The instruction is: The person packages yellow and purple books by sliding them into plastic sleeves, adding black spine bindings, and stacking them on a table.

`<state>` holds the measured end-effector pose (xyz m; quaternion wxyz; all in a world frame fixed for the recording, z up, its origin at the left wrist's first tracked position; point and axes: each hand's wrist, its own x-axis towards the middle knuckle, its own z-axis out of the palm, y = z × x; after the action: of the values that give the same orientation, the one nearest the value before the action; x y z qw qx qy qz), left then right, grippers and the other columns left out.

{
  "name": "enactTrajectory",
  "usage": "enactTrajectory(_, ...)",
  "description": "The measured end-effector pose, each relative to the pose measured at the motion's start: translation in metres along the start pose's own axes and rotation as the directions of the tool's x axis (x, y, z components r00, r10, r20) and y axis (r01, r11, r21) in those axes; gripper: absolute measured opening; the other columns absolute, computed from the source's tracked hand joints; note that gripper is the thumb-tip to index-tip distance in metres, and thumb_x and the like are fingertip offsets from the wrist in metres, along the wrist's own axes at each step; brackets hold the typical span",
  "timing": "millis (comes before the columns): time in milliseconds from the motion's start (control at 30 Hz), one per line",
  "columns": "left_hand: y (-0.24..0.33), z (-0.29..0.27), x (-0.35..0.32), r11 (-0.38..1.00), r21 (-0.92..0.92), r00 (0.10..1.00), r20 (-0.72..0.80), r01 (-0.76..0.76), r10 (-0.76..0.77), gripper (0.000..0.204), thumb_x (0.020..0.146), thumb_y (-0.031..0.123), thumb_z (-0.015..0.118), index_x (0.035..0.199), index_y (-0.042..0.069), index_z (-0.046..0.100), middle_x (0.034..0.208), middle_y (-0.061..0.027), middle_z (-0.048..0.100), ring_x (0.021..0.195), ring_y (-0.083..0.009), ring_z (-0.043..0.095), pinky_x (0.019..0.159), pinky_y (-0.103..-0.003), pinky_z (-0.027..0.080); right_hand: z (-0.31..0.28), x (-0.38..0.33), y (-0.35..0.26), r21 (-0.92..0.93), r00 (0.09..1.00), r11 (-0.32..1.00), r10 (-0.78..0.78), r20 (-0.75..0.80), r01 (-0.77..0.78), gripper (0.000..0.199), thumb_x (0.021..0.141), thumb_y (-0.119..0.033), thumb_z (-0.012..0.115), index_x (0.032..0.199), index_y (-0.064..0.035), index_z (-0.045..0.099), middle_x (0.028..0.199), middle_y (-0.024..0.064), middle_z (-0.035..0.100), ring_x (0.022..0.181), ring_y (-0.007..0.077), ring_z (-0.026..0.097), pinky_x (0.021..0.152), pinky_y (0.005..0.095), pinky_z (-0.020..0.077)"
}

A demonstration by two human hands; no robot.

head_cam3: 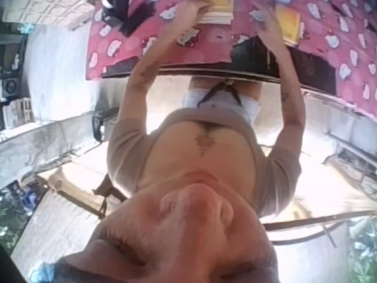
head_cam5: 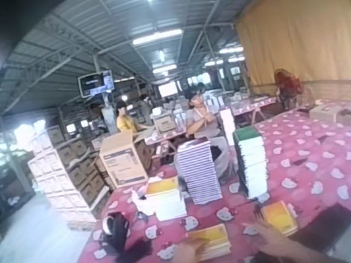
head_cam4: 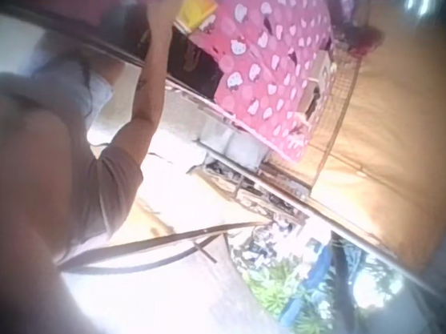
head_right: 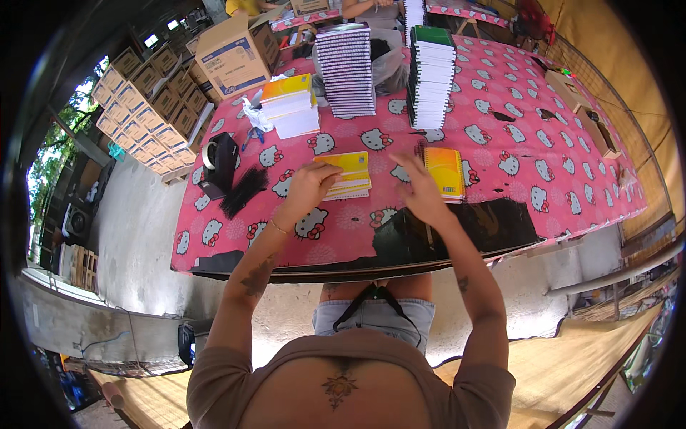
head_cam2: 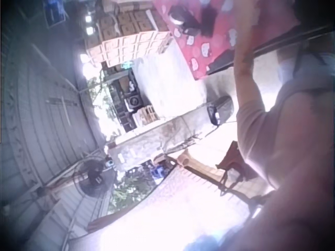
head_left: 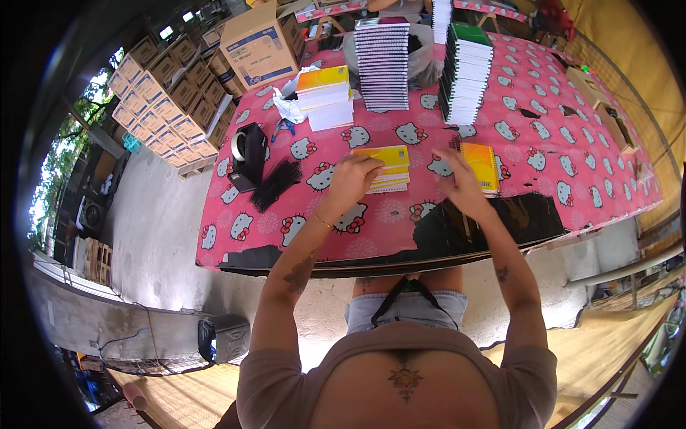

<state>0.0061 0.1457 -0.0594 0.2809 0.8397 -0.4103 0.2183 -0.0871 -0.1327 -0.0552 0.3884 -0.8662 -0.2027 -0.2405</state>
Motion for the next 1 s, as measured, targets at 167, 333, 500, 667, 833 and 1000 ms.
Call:
enactTrajectory(167,0.015,0.001,0.01,0.993,0.105,0.984,-0.164,-0.046,0.063,0.016,0.084,0.012,0.067,0.099,0.006,0.069,0.091,-0.0071,0.067,0.084,-0.0293,0.063,0.082,-0.043,0.049,0.042,-0.006,-0.001,0.206,0.986,0.972,0.138,-0.092,-0.117,0.068,0.078,-0.002,0.071,0.141,-0.0049,0.045,0.133,0.0182,0.053,0.126,0.0337,0.051,0.106,0.037,0.04)
enactTrajectory(333,0.065,-0.024,-0.015,0.976,0.175,0.992,0.028,-0.127,0.124,0.023,0.086,0.012,0.065,0.108,0.005,0.067,0.106,-0.0084,0.065,0.1,-0.0298,0.06,0.092,-0.047,0.044,0.053,-0.015,-0.036,0.439,0.987,0.897,0.11,-0.115,-0.049,0.069,0.078,0.001,0.077,0.138,-0.003,0.043,0.127,0.0091,0.053,0.118,0.0179,0.052,0.101,0.0319,0.0411)
enactTrajectory(500,0.085,0.0,-0.061,0.997,-0.064,0.987,-0.15,0.052,-0.061,0.033,0.084,0.01,0.069,0.116,0.007,0.066,0.12,-0.0172,0.054,0.113,-0.0335,0.054,0.099,-0.045,0.044,0.085,-0.064,-0.028,0.673,0.874,0.631,0.483,0.05,-0.387,0.042,0.083,-0.003,0.074,0.119,-0.0043,0.052,0.11,0.0066,0.061,0.098,0.0122,0.056,0.085,0.0258,0.0473)
enactTrajectory(667,0.091,0.021,-0.082,0.844,-0.453,0.915,-0.131,0.287,-0.382,0.039,0.079,0.001,0.071,0.117,0.007,0.065,0.127,-0.0173,0.053,0.116,-0.0333,0.054,0.096,-0.04,0.046,0.093,-0.071,-0.029,0.661,0.887,0.65,0.458,0.054,-0.376,0.039,0.085,-0.003,0.073,0.117,-0.0045,0.051,0.108,0.0066,0.061,0.094,0.0113,0.057,0.08,0.0236,0.0478)
enactTrajectory(833,0.078,0.025,-0.097,0.792,-0.513,0.931,0.04,0.331,-0.362,0.045,0.082,0.003,0.069,0.125,0.006,0.059,0.125,-0.0178,0.054,0.115,-0.0324,0.054,0.092,-0.036,0.048,0.08,-0.056,-0.052,0.626,0.853,0.615,0.492,0.172,-0.48,0.033,0.084,-0.002,0.074,0.114,-0.0029,0.059,0.102,0.003,0.063,0.091,0.0091,0.058,0.076,0.0226,0.0482)
enactTrajectory(1000,0.025,-0.032,-0.084,0.941,-0.209,0.942,-0.15,0.266,-0.3,0.054,0.086,0.018,0.07,0.135,0.004,0.051,0.12,-0.0176,0.055,0.106,-0.0362,0.054,0.092,-0.044,0.045,0.076,-0.077,-0.039,0.669,0.842,0.572,0.518,0.153,-0.473,0.014,0.087,-0.001,0.072,0.1,-0.0012,0.067,0.096,0.0008,0.063,0.087,0.007,0.057,0.076,0.0205,0.0465)
